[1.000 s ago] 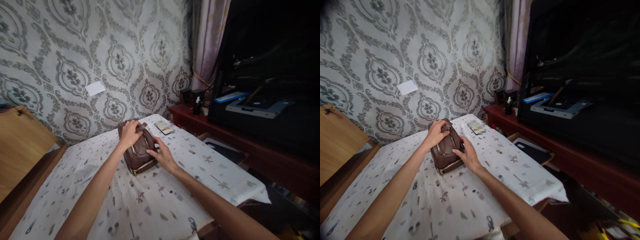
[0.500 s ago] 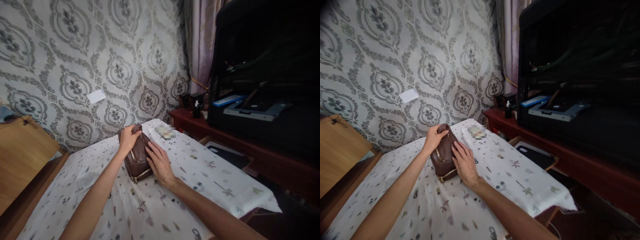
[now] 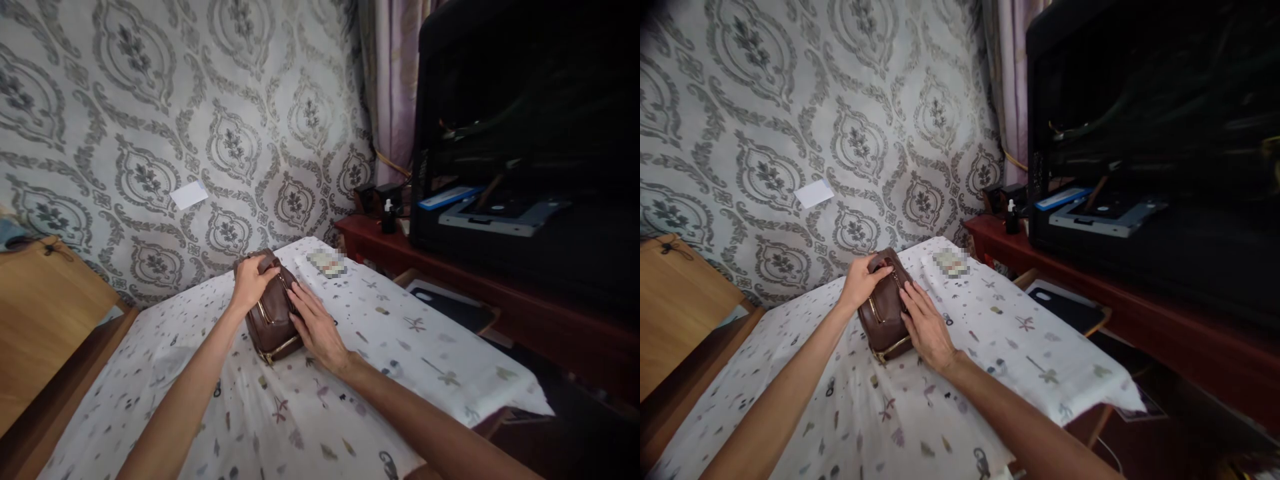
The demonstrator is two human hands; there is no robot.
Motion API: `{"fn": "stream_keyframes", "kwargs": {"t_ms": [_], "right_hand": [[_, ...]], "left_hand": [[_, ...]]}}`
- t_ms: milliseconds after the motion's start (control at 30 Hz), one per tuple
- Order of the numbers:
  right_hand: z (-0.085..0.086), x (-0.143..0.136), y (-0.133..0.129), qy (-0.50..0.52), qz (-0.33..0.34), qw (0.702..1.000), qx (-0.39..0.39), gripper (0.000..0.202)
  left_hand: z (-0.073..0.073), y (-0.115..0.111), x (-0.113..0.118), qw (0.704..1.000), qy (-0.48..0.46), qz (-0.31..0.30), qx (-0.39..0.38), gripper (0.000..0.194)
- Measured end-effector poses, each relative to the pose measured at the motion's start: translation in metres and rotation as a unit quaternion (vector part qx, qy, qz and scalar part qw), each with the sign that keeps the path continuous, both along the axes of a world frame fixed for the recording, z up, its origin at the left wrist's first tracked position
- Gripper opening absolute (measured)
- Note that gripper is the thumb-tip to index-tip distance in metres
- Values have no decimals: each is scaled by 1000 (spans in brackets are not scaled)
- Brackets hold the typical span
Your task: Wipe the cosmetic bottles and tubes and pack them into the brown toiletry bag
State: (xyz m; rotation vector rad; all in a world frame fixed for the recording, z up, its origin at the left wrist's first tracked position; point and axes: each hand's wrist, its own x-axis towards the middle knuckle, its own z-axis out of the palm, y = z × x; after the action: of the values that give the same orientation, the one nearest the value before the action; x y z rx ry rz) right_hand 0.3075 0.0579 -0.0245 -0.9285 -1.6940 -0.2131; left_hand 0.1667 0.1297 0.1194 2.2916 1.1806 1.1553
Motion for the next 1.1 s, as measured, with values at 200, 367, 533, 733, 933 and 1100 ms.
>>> {"fn": "stream_keyframes", "kwargs": {"t_ms": [200, 367, 533, 733, 933, 1100], "right_hand": [[-2, 1, 1, 8, 17, 1000, -14, 65], [-3, -1, 1, 25, 28, 999, -13, 61], [-4, -1, 1, 29, 35, 999, -13, 57], [-3, 2, -1, 21, 22, 999, -17, 50], [-2, 3, -7, -45, -26, 999, 3, 45], [1, -4, -11, -85, -35, 996, 7, 41]], "left_hand": [[1, -11, -2, 1000, 8, -26, -10, 12], [4, -14, -5, 999, 17, -39, -18, 13], [3, -11, -7, 998, 10, -49, -26, 14], [-1, -7, -6, 999, -1, -47, -24, 14], [8, -6, -30, 1000, 1, -12, 16, 17], [11, -12, -56, 999, 35, 2, 6, 9]]}}
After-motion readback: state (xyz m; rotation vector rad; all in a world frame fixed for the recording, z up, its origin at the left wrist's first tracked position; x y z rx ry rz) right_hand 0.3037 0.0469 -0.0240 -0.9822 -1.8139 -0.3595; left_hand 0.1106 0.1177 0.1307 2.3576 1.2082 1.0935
